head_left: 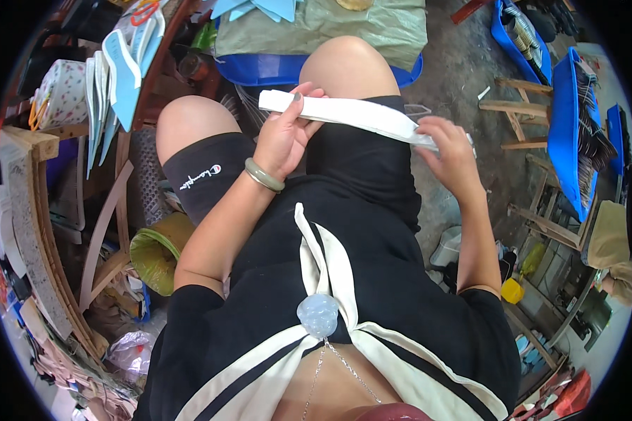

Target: The person sits on the floor and repeatedly picks up light blue shoe insoles and white fabric strips. They align the strips along the edges of the insoles, fold them over, and press them down to secure them. The person handles the items one at a time, placing the finished pieces aside.

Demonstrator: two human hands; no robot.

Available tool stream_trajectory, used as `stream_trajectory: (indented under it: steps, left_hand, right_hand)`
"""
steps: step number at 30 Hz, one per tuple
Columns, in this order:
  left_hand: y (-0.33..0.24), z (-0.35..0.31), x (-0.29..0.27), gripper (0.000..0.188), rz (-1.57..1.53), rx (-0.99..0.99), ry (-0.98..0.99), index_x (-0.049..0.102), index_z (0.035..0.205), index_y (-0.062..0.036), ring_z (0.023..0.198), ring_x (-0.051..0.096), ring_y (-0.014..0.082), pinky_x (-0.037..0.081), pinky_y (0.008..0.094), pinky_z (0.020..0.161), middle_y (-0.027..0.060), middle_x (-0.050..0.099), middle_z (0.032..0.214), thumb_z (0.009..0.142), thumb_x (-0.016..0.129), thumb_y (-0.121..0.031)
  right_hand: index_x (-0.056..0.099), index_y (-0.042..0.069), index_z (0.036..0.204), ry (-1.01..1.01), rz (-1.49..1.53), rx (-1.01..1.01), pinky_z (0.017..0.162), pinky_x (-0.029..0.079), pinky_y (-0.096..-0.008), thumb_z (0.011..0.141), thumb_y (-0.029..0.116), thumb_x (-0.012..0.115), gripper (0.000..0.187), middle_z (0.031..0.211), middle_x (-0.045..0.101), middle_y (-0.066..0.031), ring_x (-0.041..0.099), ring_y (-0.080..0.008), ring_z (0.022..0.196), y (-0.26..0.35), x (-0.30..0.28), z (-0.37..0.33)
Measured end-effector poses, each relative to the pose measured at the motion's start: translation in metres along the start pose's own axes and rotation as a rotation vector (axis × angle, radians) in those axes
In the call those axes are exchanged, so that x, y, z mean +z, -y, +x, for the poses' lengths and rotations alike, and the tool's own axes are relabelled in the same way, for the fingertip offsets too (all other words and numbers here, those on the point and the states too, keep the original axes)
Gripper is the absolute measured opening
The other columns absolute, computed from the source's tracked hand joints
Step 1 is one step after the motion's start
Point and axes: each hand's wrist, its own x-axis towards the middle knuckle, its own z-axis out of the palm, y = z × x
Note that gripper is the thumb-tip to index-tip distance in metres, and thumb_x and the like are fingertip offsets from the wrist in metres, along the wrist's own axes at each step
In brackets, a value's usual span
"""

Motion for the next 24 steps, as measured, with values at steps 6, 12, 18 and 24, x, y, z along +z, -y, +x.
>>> stream_trajectory:
  steps: [6,12,18,24]
  left_hand:
    - [0.0,-0.001,-0.016,0.039,-0.01,-0.058,-0.018,0.038,0.134,0.0016,0.124,0.049,0.0263,0.044,0.0405,0.104,0.0178,0.049,0.134,0.101,0.042,-0.02]
    - [-0.001,0.003,-0.022,0.04,0.02,-0.018,-0.05,0.039,0.134,0.0013,0.123,0.05,0.0263,0.043,0.0403,0.105,0.0185,0.048,0.134,0.101,0.044,-0.02]
    - [0.002,0.004,-0.036,0.063,0.305,0.189,-0.357,0.019,0.144,0.0006,0.127,0.044,0.0274,0.033,0.0381,0.109,0.0215,0.04,0.139,0.093,0.056,-0.009]
    - [-0.009,-0.009,-0.018,0.028,0.858,0.575,-0.298,0.052,0.114,0.0031,0.095,0.055,0.0138,0.047,0.0278,0.084,0.0097,0.052,0.117,0.089,0.06,-0.007]
  right_hand:
    - [0.064,0.001,0.093,-0.083,0.44,0.295,0.073,0.049,-0.031,0.077,0.003,0.069,0.017,0.092,0.064,-0.0081,0.062,-0.0209,0.083,-0.007,0.02,0.004]
    - [0.064,0.003,0.097,-0.008,0.366,0.23,0.074,0.048,-0.0307,0.072,0.005,0.074,0.027,0.092,0.061,-0.0067,0.059,-0.0193,0.083,-0.007,0.033,0.033]
    - [0.061,0.003,0.089,0.144,0.489,0.405,0.078,0.047,-0.0325,0.069,0.005,0.075,0.025,0.088,0.058,-0.0068,0.057,-0.0224,0.084,-0.009,0.043,0.039]
    - [0.06,0.002,0.083,0.006,0.349,0.126,0.075,0.045,-0.0272,0.073,0.006,0.073,0.018,0.083,0.058,-0.0036,0.056,-0.0155,0.077,-0.007,0.036,0.041]
